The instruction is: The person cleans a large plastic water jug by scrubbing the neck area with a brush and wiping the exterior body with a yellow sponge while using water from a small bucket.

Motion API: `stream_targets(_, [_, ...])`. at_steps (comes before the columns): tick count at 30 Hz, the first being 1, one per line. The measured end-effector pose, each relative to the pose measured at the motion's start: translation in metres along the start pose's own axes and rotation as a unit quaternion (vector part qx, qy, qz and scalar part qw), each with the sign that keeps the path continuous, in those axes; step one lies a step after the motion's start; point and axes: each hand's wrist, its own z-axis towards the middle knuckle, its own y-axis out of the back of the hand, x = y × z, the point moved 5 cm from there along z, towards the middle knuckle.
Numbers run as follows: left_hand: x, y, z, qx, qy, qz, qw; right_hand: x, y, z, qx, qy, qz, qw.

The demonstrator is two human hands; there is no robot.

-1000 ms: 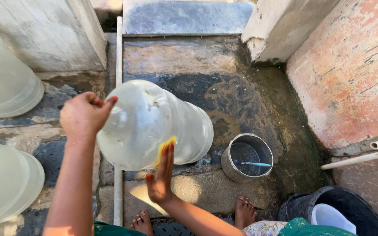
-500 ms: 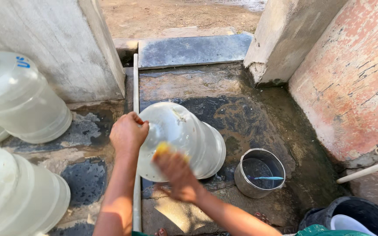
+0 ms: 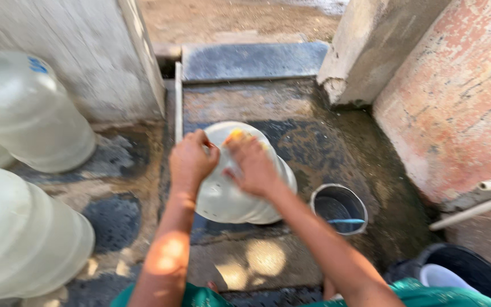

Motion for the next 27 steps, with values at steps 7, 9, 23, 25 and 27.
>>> stream_targets(7, [0.027, 0.008, -0.003, 0.031, -0.031, -0.004, 0.999, 0.051, -0.04, -0.096, -0.302, 0.141, -0.09, 0.938])
stream_targets(9, [0.032, 0.01, -0.003, 0.064, -0.018, -0.006, 0.998, 0.021, -0.068, -0.099, -0.305, 0.032, 0.092, 0.947])
stream_targets(23, [0.075, 0.012, 0.004, 0.109, 0.032, 0.012, 0.993, -0.049, -0.145, -0.083, -0.211, -0.17, 0.612, 0.743])
stream_targets(25, [0.083, 0.017, 0.004, 0.098, 0.023, -0.001, 0.995, -0.009, -0.097, -0.079, -0.212, -0.094, 0.592, 0.772])
stream_targets(27, [0.09, 0.02, 0.001, 0.091, 0.01, -0.012, 0.996, -0.001, -0.081, -0.074, -0.248, -0.057, 0.588, 0.768])
